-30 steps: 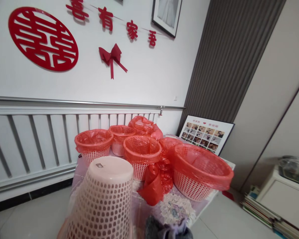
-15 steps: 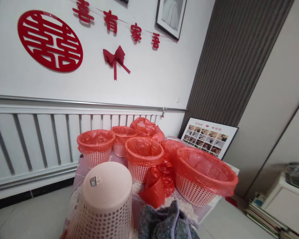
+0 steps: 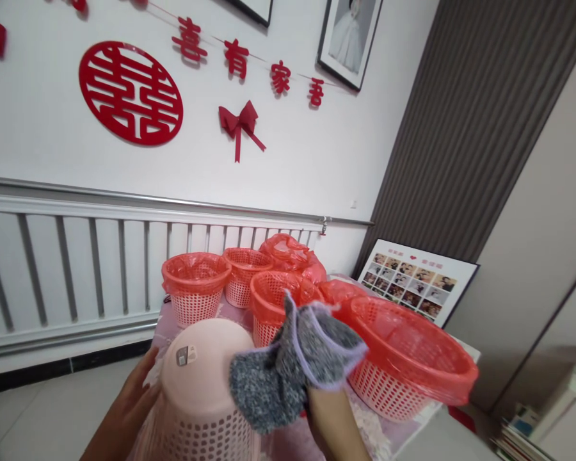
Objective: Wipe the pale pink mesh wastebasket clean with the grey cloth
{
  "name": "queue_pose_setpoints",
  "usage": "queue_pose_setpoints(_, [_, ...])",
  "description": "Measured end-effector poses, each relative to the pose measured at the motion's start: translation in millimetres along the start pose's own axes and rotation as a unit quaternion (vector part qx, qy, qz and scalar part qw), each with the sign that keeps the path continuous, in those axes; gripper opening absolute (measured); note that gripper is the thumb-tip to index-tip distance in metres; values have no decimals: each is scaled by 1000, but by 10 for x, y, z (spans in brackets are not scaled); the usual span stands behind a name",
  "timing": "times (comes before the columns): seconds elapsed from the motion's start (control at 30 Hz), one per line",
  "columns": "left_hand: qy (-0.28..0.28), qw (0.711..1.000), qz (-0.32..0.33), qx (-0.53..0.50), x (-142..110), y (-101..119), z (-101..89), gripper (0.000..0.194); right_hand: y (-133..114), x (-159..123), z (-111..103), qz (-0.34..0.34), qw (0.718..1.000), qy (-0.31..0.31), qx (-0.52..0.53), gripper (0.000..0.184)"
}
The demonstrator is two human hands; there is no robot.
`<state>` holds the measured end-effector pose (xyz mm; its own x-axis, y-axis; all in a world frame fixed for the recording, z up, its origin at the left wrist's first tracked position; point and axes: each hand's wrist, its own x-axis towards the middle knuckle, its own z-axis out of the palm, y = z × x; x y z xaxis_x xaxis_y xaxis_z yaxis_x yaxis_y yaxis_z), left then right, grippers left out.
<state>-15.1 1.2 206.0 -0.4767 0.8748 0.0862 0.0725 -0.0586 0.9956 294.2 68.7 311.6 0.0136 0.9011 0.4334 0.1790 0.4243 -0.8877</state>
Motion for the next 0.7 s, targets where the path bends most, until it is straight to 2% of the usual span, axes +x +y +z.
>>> queue_pose_setpoints(0.03, [-10, 1000, 4, -4, 54, 31, 73, 89, -102, 92, 154, 29, 998, -22, 52, 64])
queue_pose_setpoints(0.1, [-15, 999, 38, 18, 158, 23, 210, 89, -235, 262, 444, 65, 988, -119, 74, 61])
queue_pose_setpoints(0.17, [-1, 996, 73, 51, 242, -46, 306, 82, -245, 396, 663, 47, 973, -226, -18, 59])
queue_pose_setpoints(0.2, [1, 995, 79, 62, 274, -90, 331, 79, -211, 449, 740, 33, 961, -259, -88, 62])
queue_pose_setpoints(0.27, [-5, 995, 75, 69, 321, -176, 344, 76, -116, 530, 835, 5, 937, -272, -221, 77])
queue_pose_setpoints(0.33, [-23, 995, 71, 66, 353, -248, 327, 76, -57, 580, 871, -36, 926, -229, -299, 87])
queue_pose_setpoints(0.4, [-29, 994, 80, 64, 377, -304, 307, 75, -83, 600, 866, -105, 919, -198, -324, 81])
queue_pose_setpoints(0.43, [-28, 994, 83, 64, 387, -328, 302, 76, -126, 598, 851, -137, 913, -202, -325, 76])
queue_pose_setpoints(0.5, [-25, 994, 84, 61, 399, -365, 305, 78, -241, 572, 806, -158, 895, -269, -318, 71])
queue_pose_setpoints(0.6, [-20, 996, 76, 47, 393, -393, 335, 78, -371, 485, 738, -103, 841, -423, -322, 85])
queue_pose_setpoints(0.67, [-13, 997, 73, 35, 378, -393, 359, 77, -385, 418, 721, -83, 811, -474, -333, 90])
queue_pose_setpoints(0.7, [-9, 997, 75, 33, 372, -391, 368, 76, -374, 389, 726, -96, 804, -481, -335, 86])
